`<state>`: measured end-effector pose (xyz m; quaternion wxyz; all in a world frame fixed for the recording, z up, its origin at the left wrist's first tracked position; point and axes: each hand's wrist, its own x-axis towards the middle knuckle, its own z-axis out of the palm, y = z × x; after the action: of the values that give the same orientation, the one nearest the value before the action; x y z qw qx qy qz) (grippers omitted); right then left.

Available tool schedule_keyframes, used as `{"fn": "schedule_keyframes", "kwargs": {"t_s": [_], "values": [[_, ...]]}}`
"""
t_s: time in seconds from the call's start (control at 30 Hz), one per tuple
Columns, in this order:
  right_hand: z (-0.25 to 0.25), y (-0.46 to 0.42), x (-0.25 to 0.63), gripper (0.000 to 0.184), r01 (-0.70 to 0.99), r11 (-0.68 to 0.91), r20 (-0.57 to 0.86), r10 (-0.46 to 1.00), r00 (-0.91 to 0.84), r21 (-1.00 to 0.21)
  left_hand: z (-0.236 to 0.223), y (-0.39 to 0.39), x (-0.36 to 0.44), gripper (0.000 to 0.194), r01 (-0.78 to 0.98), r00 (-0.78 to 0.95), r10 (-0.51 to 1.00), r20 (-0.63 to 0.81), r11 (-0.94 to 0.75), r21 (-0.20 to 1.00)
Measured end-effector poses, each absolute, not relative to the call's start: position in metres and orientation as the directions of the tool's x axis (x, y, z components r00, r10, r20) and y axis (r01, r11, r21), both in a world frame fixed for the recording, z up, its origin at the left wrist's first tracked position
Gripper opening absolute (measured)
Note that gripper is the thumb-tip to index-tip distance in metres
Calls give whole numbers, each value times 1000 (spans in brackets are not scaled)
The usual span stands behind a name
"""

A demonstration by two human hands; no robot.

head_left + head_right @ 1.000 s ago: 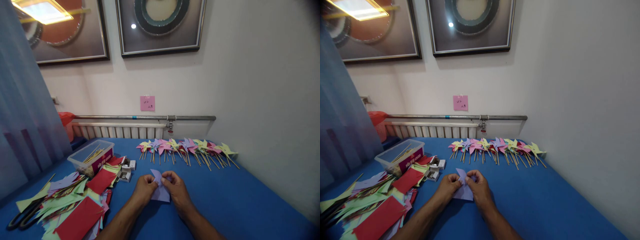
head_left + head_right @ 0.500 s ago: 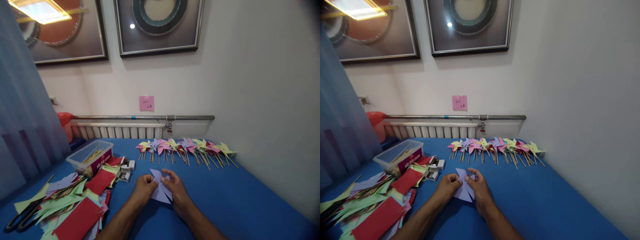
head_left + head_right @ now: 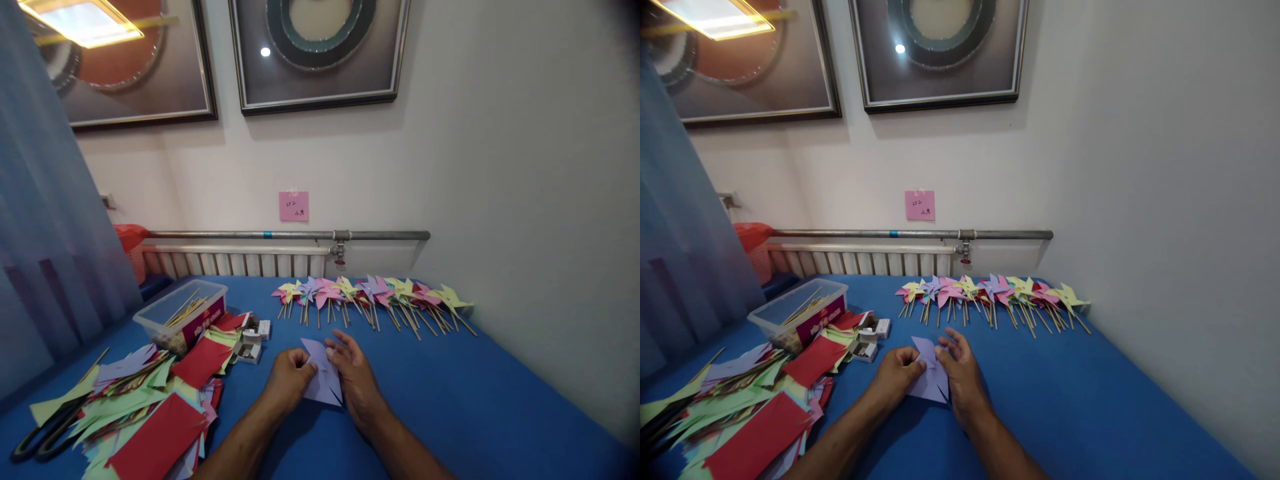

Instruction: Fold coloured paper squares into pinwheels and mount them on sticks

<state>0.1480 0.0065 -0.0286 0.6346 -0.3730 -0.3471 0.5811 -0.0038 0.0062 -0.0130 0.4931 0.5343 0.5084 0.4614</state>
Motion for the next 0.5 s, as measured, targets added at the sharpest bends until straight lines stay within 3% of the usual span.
{"fn": "schedule_keyframes", "kwargs": {"t_s": [0.07,0.23,0.5], "values": [[-25,3,148,59,-556,-38,-71,997,37,-831,-13,6,-4,30,84,44,999,-3,-1,996],[-16,-5,145,39,-602,-228,-147,972,-182,-765,-12,7,-7,29,95,51,998,26,-30,995],[-17,-4,144,44,-614,-221,-122,972,-200,-758,-10,4,-7,32,113,81,995,49,-58,992]]}}
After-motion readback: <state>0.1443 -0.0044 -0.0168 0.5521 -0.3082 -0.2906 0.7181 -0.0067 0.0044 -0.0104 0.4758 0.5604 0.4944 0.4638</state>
